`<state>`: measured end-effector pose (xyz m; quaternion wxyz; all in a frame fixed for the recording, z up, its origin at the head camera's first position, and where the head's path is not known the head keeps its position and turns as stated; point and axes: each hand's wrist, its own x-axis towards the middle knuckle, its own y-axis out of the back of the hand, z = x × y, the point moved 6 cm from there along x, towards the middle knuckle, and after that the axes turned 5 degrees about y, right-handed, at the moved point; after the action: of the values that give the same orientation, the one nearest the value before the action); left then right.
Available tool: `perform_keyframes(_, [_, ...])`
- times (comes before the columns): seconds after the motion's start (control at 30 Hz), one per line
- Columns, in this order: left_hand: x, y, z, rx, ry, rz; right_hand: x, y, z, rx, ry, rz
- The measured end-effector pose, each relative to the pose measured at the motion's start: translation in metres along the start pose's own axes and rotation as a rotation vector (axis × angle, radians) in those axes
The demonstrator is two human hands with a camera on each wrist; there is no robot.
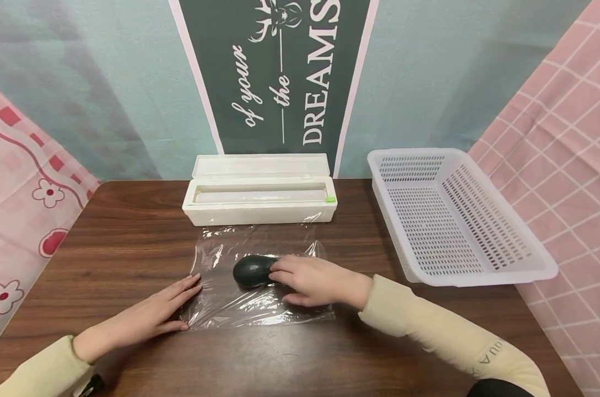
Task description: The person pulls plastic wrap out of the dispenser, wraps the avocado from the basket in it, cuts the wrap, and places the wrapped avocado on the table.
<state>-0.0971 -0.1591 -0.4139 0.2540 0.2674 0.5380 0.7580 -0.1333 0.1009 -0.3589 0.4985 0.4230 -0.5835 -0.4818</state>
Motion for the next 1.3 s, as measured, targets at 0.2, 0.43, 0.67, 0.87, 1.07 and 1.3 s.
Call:
perform_keyframes(0.2, [-0.001, 0.002, 0.000, 0.017, -0.025, 0.042, -0.012, -0.007, -0.011, 0.002, 0.019, -0.041])
perform_keyframes(0.43, [0.001, 0.003, 0.000, 0.011, -0.008, 0.047, -0.027, -0.015, -0.018, 0.031, -0.007, -0.104])
perform_keyframes(0.67, [0.002, 0.004, 0.000, -0.010, 0.023, 0.031, -0.038, -0.018, -0.020, 0.011, -0.003, -0.107])
perform_keyframes(0.87, [0.001, 0.003, 0.001, -0.027, 0.032, 0.014, -0.043, -0.021, -0.022, -0.001, 0.007, -0.096])
perform_keyframes(1.07, [0.002, 0.006, 0.005, -0.019, 0.009, 0.029, -0.048, -0.024, -0.022, -0.005, 0.006, -0.095])
perform_keyframes(1.3, [0.003, 0.008, 0.007, -0.016, -0.031, 0.066, -0.050, -0.028, -0.023, 0.005, 0.012, -0.084])
